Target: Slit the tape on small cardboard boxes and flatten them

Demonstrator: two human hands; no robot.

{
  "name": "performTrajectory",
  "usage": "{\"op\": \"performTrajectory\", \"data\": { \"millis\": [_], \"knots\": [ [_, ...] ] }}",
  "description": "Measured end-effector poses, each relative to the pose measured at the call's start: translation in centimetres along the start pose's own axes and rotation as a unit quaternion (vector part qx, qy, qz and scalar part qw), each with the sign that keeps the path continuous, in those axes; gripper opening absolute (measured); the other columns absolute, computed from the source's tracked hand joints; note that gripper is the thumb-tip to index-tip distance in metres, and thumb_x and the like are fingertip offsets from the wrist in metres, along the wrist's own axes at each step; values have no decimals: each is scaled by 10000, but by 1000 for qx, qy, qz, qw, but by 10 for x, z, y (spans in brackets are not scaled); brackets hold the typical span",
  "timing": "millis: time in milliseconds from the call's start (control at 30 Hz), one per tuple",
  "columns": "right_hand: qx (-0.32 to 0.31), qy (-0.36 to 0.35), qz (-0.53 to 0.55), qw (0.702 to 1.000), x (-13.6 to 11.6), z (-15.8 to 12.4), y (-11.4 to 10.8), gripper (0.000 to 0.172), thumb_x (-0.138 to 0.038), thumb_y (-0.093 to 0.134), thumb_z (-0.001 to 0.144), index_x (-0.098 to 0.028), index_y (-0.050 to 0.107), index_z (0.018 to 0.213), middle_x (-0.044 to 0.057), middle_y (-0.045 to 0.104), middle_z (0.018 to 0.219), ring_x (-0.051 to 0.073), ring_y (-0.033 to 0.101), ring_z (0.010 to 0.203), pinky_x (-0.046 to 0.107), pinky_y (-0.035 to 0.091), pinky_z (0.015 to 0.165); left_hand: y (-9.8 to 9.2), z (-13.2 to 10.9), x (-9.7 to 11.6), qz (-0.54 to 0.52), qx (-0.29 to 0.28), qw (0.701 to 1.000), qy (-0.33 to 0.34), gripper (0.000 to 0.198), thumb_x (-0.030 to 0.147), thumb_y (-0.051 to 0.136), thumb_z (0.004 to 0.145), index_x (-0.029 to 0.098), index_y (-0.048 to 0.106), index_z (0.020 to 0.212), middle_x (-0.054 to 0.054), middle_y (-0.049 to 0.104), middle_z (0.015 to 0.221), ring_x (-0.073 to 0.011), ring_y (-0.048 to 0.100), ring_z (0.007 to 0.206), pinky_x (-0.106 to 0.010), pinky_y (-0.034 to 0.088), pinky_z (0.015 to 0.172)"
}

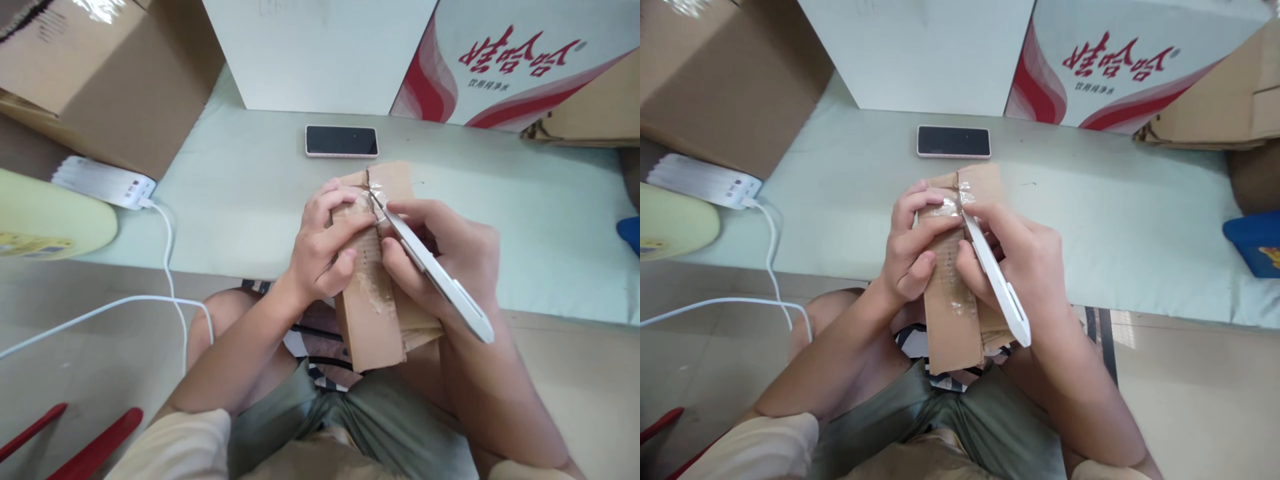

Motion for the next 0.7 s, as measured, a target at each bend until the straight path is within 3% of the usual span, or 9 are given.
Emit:
{"op": "performTrajectory", "data": {
  "millis": [133, 367, 700],
  "knots": [
    [3, -2, -44, 999, -2, -1, -1, 195, -216, 623, 822, -281, 659, 1003, -27, 713, 717, 155, 631, 546, 284, 511, 563, 1, -1, -3, -1, -7, 1000, -16, 549, 567, 291, 1034, 281, 689, 1282, -127, 587, 1372, -334, 534, 1363, -640, 329, 1282],
    [-5, 19, -110, 994, 1, -4, 3, 153, -273, 583, 864, -308, 636, 1003, 9, 732, 789, 200, 662, 618, 312, 494, 596, 2, -2, -2, -4, -1, 1000, -4, 514, 536, 315, 1030, 286, 673, 1302, -126, 580, 1372, -338, 511, 1395, -629, 343, 1272],
    [-34, -16, -161, 986, -6, -5, 11, 160, -276, 587, 864, -245, 651, 1007, 37, 735, 809, 182, 608, 607, 276, 324, 548, 2, -1, -2, -23, -4, 1000, -8, 528, 538, 303, 1033, 265, 681, 1278, -134, 589, 1378, -332, 557, 1338, -646, 302, 1289]
  ]
}}
Point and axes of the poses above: each hand's wrist, its own z-axis towards the middle knuckle, its own y-axis out of the palm, x = y × z, the point moved 8 cm from there along z, towards the middle knuckle
